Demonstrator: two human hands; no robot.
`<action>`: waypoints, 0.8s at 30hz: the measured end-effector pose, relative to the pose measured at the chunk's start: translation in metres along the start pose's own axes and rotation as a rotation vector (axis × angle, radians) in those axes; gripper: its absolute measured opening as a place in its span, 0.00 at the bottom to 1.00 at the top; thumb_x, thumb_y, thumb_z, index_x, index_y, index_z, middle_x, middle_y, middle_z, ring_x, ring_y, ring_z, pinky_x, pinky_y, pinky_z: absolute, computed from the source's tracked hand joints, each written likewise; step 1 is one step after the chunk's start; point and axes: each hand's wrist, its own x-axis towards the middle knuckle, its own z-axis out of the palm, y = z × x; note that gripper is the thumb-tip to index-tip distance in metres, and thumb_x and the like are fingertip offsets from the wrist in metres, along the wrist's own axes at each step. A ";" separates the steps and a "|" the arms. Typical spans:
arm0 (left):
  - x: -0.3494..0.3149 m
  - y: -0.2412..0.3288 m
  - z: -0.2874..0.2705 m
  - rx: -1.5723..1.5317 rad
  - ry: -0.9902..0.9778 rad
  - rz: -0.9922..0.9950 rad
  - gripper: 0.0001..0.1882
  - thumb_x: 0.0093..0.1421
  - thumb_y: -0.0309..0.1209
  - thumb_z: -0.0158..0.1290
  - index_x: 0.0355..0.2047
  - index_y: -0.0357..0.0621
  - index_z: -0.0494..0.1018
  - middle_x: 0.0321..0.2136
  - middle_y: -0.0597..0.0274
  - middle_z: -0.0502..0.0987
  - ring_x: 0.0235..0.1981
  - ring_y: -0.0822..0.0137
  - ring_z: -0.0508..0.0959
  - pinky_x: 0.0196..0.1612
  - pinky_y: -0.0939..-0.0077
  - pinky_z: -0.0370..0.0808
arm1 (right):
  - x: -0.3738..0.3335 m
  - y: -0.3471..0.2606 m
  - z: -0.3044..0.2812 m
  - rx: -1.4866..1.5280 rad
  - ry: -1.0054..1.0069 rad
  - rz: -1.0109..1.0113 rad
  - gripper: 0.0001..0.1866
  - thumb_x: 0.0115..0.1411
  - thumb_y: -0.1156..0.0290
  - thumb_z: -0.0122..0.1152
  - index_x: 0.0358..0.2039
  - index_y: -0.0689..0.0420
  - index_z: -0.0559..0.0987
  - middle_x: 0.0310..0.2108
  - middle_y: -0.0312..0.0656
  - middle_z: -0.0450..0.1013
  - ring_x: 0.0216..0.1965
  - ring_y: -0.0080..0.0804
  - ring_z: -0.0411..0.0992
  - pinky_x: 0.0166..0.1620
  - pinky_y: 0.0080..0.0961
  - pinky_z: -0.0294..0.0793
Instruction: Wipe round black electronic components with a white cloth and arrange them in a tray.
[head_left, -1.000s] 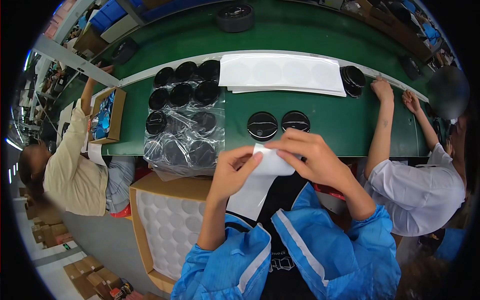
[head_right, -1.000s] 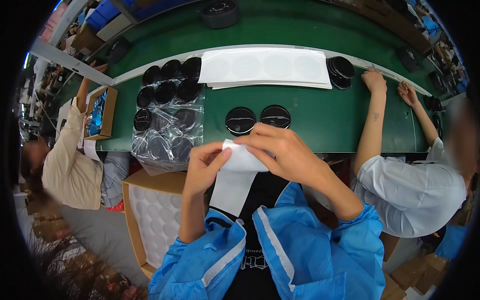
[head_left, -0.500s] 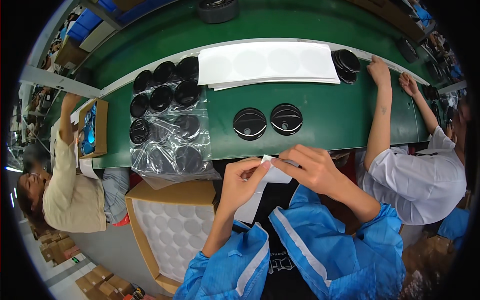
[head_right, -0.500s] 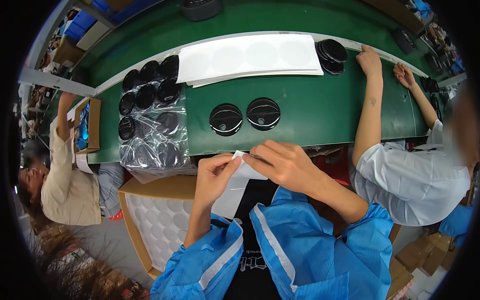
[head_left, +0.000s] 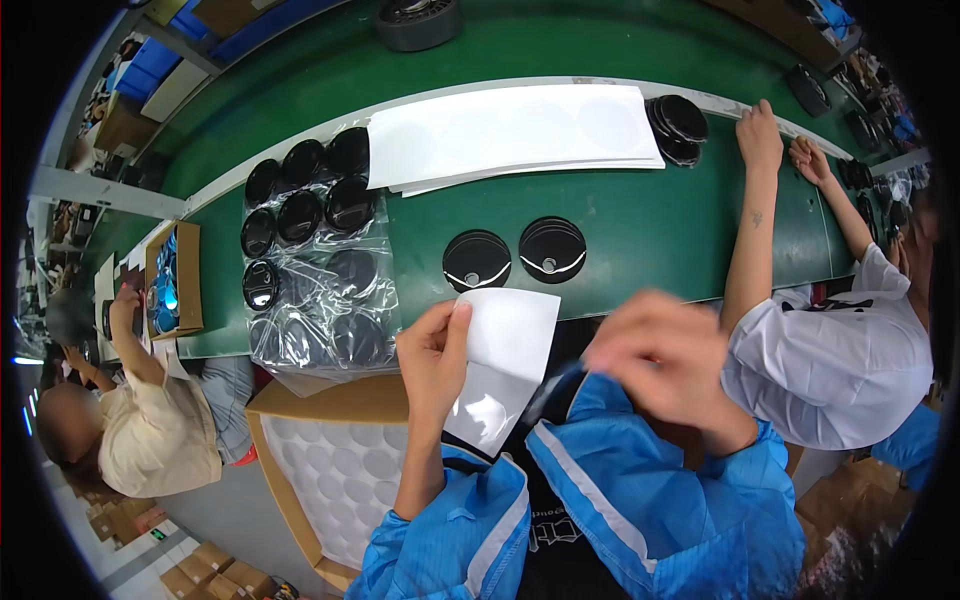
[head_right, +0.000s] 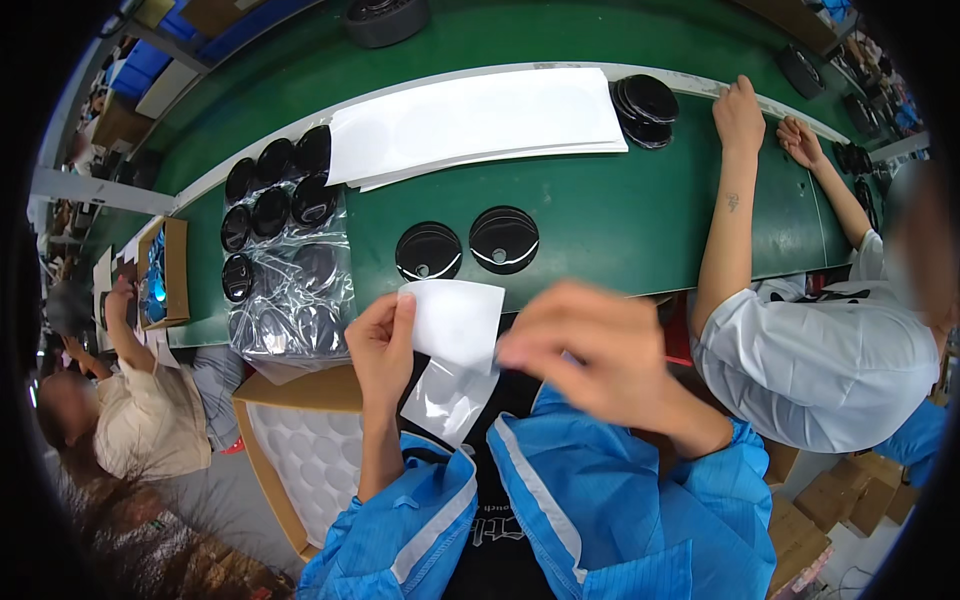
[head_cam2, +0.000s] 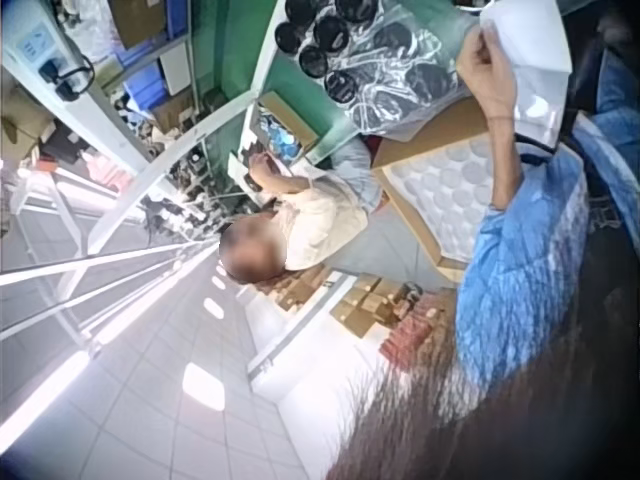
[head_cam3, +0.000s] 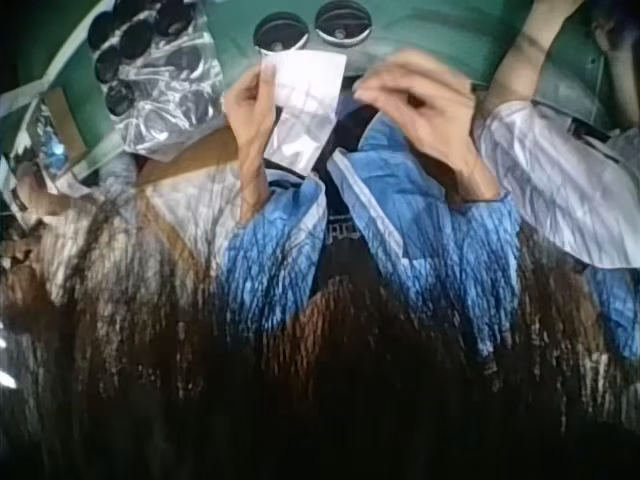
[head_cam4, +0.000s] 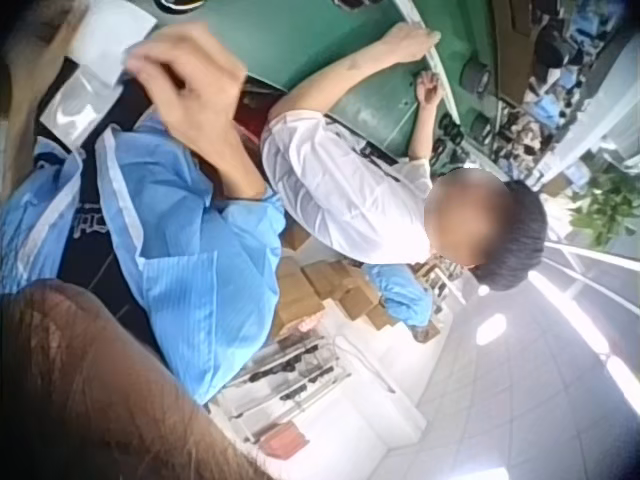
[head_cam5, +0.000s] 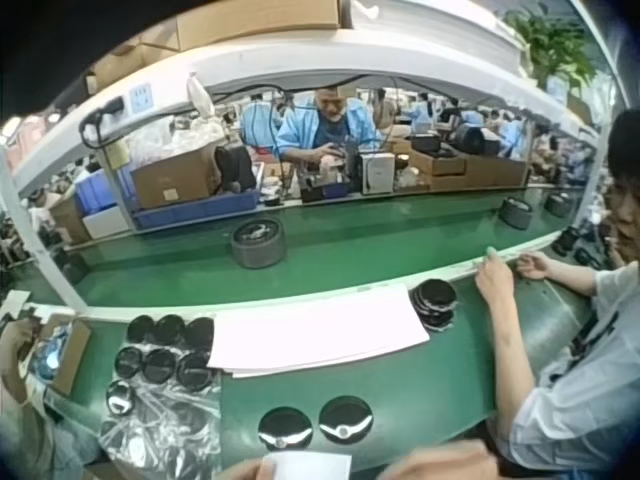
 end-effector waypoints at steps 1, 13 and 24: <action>0.000 -0.002 -0.006 0.020 -0.030 0.004 0.10 0.73 0.29 0.62 0.39 0.32 0.87 0.29 0.71 0.83 0.27 0.85 0.73 0.29 0.86 0.67 | 0.008 0.004 -0.008 0.109 0.118 0.199 0.04 0.60 0.79 0.74 0.37 0.60 0.88 0.37 0.41 0.82 0.35 0.30 0.80 0.32 0.24 0.79; -0.003 -0.001 0.009 0.302 -0.240 0.326 0.08 0.66 0.29 0.66 0.40 0.37 0.88 0.50 0.57 0.88 0.31 0.66 0.89 0.35 0.76 0.83 | 0.014 0.115 0.007 0.222 0.253 0.729 0.05 0.67 0.76 0.72 0.39 0.64 0.86 0.32 0.34 0.82 0.31 0.14 0.76 0.29 0.12 0.71; -0.003 0.003 0.009 0.273 -0.240 0.274 0.08 0.66 0.30 0.66 0.39 0.37 0.88 0.49 0.58 0.89 0.31 0.67 0.89 0.34 0.77 0.82 | 0.029 0.127 -0.007 0.240 0.072 0.759 0.04 0.67 0.77 0.72 0.39 0.64 0.86 0.31 0.34 0.81 0.31 0.15 0.75 0.30 0.14 0.70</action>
